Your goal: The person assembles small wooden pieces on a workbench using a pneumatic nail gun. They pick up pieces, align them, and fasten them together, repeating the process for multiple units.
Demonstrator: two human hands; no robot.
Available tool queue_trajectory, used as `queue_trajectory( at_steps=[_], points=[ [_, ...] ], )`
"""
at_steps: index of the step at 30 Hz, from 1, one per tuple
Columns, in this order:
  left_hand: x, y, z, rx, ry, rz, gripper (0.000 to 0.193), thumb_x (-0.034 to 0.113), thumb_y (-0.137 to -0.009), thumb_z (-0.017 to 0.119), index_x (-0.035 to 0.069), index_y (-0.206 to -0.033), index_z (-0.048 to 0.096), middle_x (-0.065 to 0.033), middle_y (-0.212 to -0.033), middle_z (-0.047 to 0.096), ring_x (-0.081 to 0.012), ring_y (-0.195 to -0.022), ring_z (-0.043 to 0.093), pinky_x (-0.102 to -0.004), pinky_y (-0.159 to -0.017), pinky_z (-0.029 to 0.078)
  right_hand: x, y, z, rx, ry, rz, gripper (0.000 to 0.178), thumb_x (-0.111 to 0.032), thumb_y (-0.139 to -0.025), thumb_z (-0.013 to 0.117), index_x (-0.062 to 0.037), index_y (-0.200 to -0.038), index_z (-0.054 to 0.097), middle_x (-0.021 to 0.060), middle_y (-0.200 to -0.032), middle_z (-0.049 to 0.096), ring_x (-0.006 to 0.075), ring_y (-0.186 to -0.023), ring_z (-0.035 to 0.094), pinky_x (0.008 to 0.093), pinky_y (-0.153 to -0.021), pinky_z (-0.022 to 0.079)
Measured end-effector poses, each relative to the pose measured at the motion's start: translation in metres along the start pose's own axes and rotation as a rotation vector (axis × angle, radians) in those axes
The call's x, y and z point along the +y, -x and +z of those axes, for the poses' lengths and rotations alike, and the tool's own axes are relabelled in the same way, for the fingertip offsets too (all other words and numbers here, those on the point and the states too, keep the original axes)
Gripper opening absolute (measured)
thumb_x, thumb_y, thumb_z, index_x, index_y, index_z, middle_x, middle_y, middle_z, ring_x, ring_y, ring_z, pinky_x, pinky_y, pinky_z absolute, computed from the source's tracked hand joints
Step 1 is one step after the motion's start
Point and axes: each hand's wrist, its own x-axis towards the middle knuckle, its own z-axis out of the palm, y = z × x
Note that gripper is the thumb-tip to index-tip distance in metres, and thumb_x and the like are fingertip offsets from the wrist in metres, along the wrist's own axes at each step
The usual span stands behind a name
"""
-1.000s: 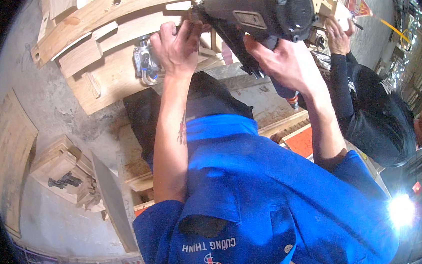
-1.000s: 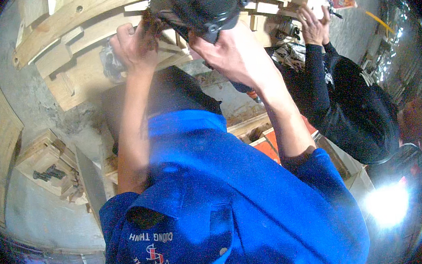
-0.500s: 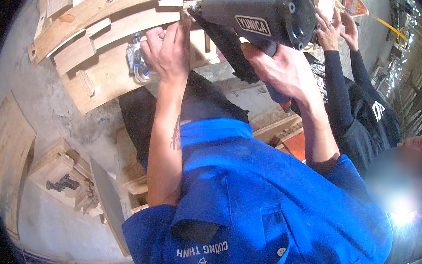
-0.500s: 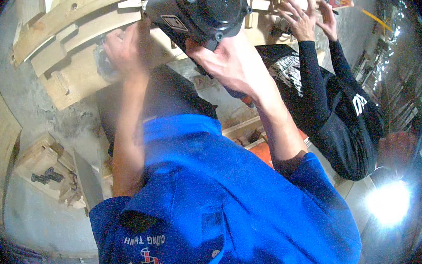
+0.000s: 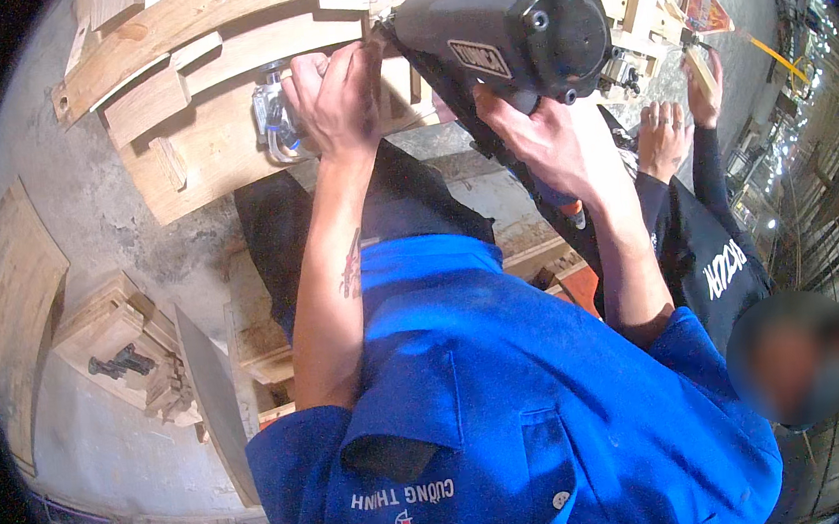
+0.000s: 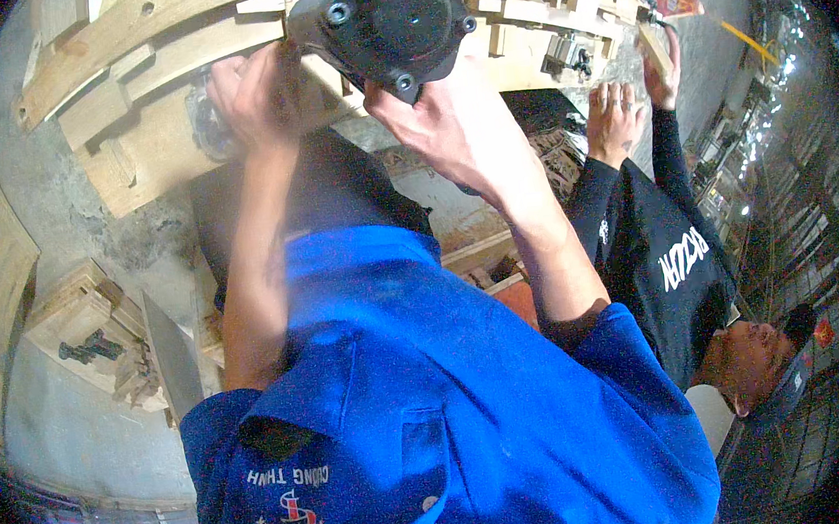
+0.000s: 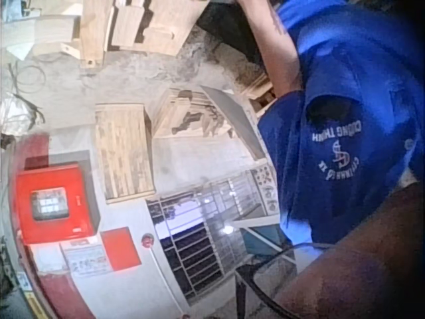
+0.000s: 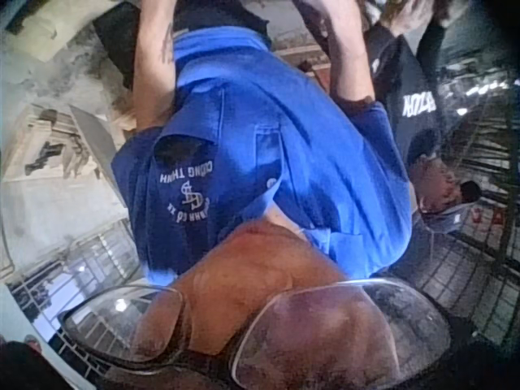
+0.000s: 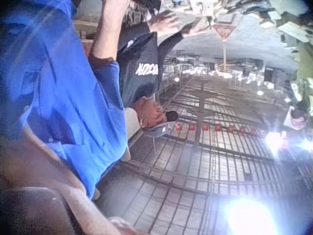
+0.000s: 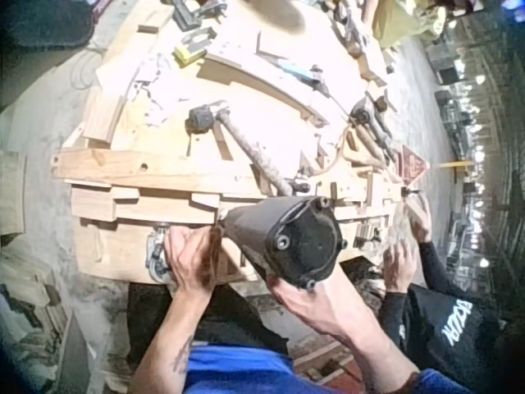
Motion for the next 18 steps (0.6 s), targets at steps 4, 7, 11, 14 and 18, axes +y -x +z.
queue_trajectory(
  at_steps=[4,7,11,14,18],
  points=[
    [0.001,-0.003,-0.002,0.015,0.016,-0.001,0.011,0.026,-0.09,0.073,0.021,-0.1,0.072,0.0072,-0.094,0.069,-0.0249,-0.086,0.053,-0.0401,-0.075,0.041,-0.001,0.004,0.0,-0.048,0.237,-0.067,0.035,-0.034,-0.095,0.065,-0.0051,-0.114,0.069,0.0226,-0.095,0.069,0.0443,-0.095,0.064,0.0519,-0.084,0.052],
    [0.003,-0.006,-0.005,0.021,0.011,0.005,0.01,0.028,-0.091,0.073,0.021,-0.099,0.072,0.0072,-0.092,0.068,-0.0252,-0.085,0.052,-0.0403,-0.075,0.041,-0.002,0.004,0.0,-0.066,0.385,0.102,0.04,-0.041,-0.096,0.064,-0.007,-0.117,0.069,0.0195,-0.084,0.069,0.0336,-0.079,0.067,0.0442,-0.074,0.054],
    [0.011,-0.009,-0.017,-0.033,0.051,-0.049,0.007,0.023,-0.09,0.073,0.018,-0.096,0.073,0.0017,-0.091,0.067,-0.0267,-0.084,0.051,-0.0405,-0.074,0.04,-0.002,0.003,0.001,0.005,0.226,0.029,0.046,-0.048,-0.097,0.064,-0.009,-0.121,0.07,0.0121,-0.07,0.067,0.0209,-0.063,0.066,0.038,-0.063,0.054],
    [0.024,0.001,-0.049,-0.222,0.003,-0.091,0.011,0.016,-0.09,0.072,0.011,-0.099,0.074,-0.0052,-0.094,0.069,-0.0269,-0.094,0.06,-0.0414,-0.083,0.047,-0.005,0.013,-0.006,-0.131,0.147,0.21,0.043,-0.045,-0.097,0.065,-0.0057,-0.116,0.069,0.0061,-0.068,0.064,0.0158,-0.059,0.061,0.0353,-0.057,0.051],
    [0.035,0.0,-0.074,-0.334,0.189,-0.38,0.02,0.014,-0.097,0.067,0.005,-0.112,0.075,-0.0116,-0.104,0.072,-0.0318,-0.103,0.068,-0.0424,-0.092,0.053,-0.005,0.026,-0.008,0.064,-0.073,0.251,0.037,-0.039,-0.096,0.068,-0.0063,-0.114,0.067,0.0059,-0.077,0.062,0.017,-0.068,0.06,0.0349,-0.065,0.049]
  ],
)
